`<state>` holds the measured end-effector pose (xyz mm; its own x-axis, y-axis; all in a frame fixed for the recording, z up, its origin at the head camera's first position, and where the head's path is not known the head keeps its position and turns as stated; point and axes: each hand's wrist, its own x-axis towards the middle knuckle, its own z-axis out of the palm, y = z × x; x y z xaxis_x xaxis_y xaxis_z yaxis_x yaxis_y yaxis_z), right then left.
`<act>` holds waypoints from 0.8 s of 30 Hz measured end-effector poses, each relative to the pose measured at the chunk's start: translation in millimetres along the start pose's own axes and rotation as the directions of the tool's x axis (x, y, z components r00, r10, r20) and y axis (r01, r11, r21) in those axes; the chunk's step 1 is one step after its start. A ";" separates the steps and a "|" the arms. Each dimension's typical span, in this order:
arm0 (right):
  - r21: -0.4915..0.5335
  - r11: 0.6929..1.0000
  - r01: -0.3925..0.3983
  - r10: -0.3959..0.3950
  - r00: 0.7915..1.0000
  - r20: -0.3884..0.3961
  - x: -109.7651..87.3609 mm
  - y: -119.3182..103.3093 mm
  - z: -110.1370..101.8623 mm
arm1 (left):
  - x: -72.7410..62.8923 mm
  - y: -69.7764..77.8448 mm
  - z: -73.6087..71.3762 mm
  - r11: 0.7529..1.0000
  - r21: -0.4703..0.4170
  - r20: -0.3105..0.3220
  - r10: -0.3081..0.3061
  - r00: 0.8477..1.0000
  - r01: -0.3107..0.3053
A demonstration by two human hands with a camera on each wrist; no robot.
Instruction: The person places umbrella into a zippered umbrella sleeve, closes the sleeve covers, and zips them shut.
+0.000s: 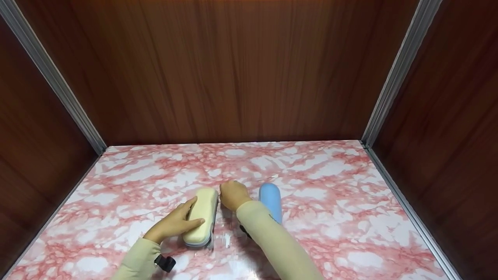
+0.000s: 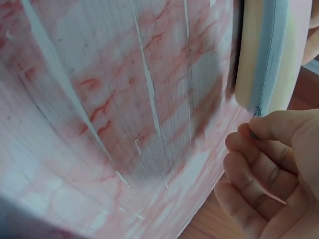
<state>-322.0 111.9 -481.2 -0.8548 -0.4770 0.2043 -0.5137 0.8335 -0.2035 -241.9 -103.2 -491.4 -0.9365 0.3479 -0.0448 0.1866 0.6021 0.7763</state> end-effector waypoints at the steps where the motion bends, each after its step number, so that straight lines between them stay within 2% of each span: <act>1: -0.006 1.000 0.004 -0.004 1.000 -0.004 0.1 -0.3 0.2 | 0.1 -0.1 0.1 1.000 0.002 -0.001 0.000 1.000 0.000; 11: -0.040 0.999 0.037 -0.040 0.996 -0.074 3.2 -0.3 3.9 | 0.7 -1.3 1.6 1.000 0.007 -0.020 0.014 1.000 -0.014; 19: -0.050 0.997 0.053 -0.057 0.996 -0.072 5.3 0.3 4.7 | -0.3 -1.0 1.6 1.000 0.014 -0.025 0.007 1.000 -0.007; 24: -0.079 0.995 0.055 -0.061 0.996 -0.067 6.1 1.2 4.8 | -0.3 1.7 1.9 1.000 0.014 -0.009 -0.018 1.000 0.018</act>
<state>-328.2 108.6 -484.8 -0.8153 -0.5070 0.2798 -0.5529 0.8252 -0.1156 -240.7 -100.9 -491.3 -0.9421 0.3310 -0.0532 0.1739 0.6182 0.7665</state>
